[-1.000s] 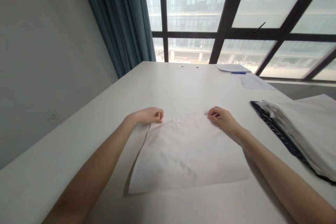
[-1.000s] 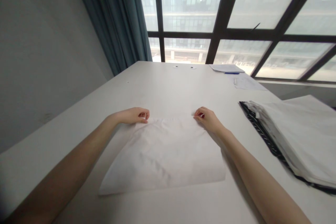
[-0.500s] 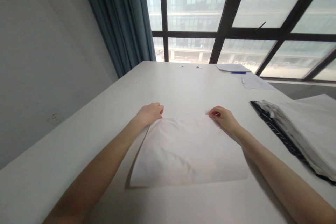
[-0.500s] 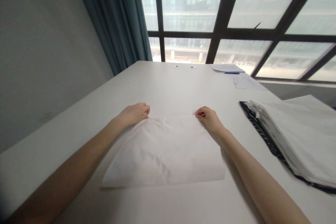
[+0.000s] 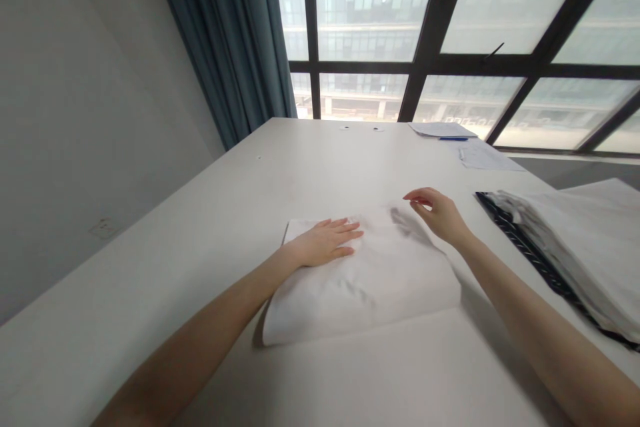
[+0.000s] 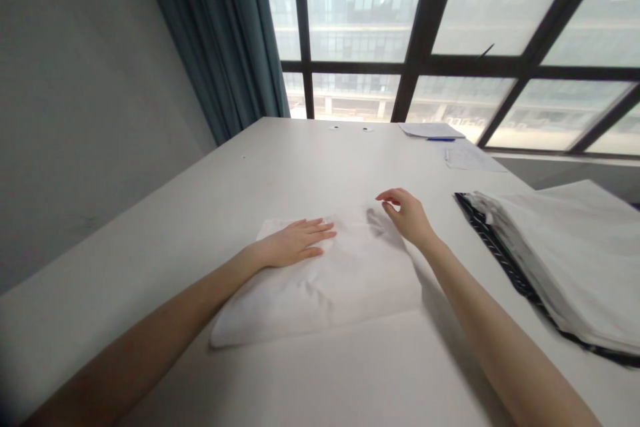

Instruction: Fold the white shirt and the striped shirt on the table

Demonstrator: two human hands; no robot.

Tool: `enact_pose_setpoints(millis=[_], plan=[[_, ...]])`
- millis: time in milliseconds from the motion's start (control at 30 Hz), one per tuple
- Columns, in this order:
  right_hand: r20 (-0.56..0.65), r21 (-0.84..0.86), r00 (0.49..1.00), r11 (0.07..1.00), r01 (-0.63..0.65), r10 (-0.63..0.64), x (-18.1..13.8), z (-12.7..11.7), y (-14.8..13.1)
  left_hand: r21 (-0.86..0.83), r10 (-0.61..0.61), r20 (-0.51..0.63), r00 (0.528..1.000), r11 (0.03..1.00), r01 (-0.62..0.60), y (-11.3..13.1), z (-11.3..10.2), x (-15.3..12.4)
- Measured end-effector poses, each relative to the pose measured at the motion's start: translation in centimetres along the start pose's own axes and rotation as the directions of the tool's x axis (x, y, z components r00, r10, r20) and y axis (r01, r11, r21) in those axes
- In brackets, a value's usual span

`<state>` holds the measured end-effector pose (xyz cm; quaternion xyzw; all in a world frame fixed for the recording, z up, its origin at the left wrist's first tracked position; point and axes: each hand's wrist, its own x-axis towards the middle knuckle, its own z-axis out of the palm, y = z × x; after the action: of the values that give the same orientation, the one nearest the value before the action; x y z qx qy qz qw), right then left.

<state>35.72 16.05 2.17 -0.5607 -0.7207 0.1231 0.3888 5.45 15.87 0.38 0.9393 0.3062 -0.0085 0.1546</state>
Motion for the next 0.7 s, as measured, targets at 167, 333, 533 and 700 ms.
enact_pose_setpoints(millis=[167,333,533,700], plan=[[0.075,-0.034,0.992,0.994,0.104,-0.101,-0.8,-0.6,-4.6,0.093,-0.246,-0.101,0.964,0.962,0.255,-0.6,0.3,0.1],[0.389,-0.060,0.880,0.946,0.320,-0.273,-3.1,2.0,-8.7,0.149,-0.379,-0.194,0.905,0.900,0.409,-0.9,0.7,0.0],[0.562,-0.118,0.777,0.903,0.414,-0.283,-4.0,3.8,-8.7,0.192,-0.330,-0.166,0.929,0.913,0.359,-1.2,-1.0,-0.6],[0.628,-0.156,0.752,0.914,0.375,-0.201,-3.2,3.1,-7.1,0.211,-0.338,-0.074,0.938,0.914,0.346,-0.4,-2.7,-1.3]])
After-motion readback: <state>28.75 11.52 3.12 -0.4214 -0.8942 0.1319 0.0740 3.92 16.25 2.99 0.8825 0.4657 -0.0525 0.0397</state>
